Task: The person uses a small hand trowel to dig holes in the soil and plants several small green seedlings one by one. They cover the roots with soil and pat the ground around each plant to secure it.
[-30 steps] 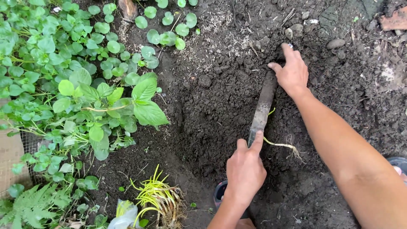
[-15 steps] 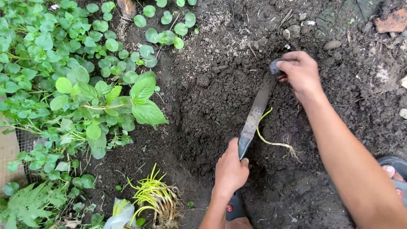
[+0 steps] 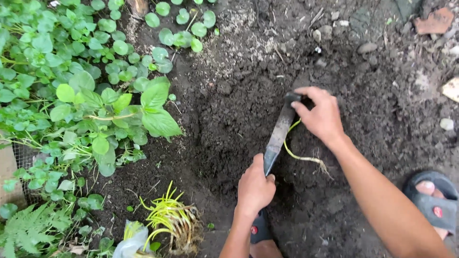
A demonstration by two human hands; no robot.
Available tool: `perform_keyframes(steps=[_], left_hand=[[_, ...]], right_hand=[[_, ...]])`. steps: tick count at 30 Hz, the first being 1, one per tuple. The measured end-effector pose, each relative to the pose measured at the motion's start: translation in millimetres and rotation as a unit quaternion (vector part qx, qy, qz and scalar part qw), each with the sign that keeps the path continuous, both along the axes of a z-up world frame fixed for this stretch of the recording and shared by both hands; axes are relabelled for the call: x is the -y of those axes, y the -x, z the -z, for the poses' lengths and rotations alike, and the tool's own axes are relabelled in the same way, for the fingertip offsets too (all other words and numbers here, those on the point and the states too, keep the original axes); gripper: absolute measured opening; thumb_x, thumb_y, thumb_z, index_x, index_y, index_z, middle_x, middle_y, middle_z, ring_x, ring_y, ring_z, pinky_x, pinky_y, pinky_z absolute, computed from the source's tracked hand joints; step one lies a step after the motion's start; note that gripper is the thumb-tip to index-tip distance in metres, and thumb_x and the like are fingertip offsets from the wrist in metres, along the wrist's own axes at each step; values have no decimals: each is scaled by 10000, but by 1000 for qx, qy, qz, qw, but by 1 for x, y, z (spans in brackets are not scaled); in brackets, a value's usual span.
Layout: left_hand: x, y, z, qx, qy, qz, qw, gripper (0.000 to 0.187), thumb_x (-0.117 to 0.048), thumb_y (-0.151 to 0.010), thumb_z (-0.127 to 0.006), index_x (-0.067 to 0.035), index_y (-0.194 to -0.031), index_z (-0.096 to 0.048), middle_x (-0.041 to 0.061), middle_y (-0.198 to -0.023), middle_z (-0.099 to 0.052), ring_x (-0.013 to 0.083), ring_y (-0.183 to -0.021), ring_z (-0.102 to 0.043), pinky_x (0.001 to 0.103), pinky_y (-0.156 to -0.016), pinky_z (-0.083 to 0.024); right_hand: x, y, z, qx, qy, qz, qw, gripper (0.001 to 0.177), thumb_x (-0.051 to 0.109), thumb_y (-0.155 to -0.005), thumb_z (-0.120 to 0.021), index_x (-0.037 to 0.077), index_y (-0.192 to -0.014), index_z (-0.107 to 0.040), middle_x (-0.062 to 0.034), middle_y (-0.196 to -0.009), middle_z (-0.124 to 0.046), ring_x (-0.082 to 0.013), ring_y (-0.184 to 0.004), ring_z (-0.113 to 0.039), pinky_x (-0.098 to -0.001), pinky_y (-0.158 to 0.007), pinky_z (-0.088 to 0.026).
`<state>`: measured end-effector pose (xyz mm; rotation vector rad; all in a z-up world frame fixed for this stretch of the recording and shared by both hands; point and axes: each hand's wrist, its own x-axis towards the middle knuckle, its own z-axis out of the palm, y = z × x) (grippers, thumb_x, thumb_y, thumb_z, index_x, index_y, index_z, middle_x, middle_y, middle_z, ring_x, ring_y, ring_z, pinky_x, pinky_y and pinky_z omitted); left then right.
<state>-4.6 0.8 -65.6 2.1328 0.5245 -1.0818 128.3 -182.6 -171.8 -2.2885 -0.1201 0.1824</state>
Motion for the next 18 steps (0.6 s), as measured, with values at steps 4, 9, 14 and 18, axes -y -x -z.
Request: perform_keyframes(steps=[4,9,14,18], left_hand=[[-1,5,3,-10,0,5,1000,472,-163,-974,-560,-120,-1416,-397,180,-1110,-655,423,-905,-654,543,-712,-506],[1,2,7,1,-17,19,1000,383,-140,-968,-567,-96,-1317,-417,188,-1093,-678,411,-914,-672,548,-751,-528],[1,3,-3,-11,15,-1,1000,537,-148,-968,-547,-31,-1458,-360,298,-1234,-595,520,-1060,-611,604,-825,-508],[-1,0,3,-46,25,9,999,576,-198,-1022,-487,-121,-1548,-263,186,-1195,-593,407,-910,-615,526,-683,-470]], right_hand=[[-3,-5,-30,182,-131,82,971,256,-43,-937,-746,-10,-1184,-687,-198,-1223,-696,-328,-1163,-653,-410,-963,-511],[-14,25,51,67,13,18,997,405,204,-919,-778,167,-1307,-671,7,-1270,-711,-286,-1270,-577,-513,-1128,-241],[-5,24,47,34,4,24,999,378,256,-945,-779,170,-1299,-680,-14,-1239,-695,-251,-1239,-572,-489,-1112,-259],[-4,14,46,20,45,10,999,424,310,-960,-722,138,-1344,-672,-42,-1287,-681,-308,-1216,-538,-442,-1000,-308]])
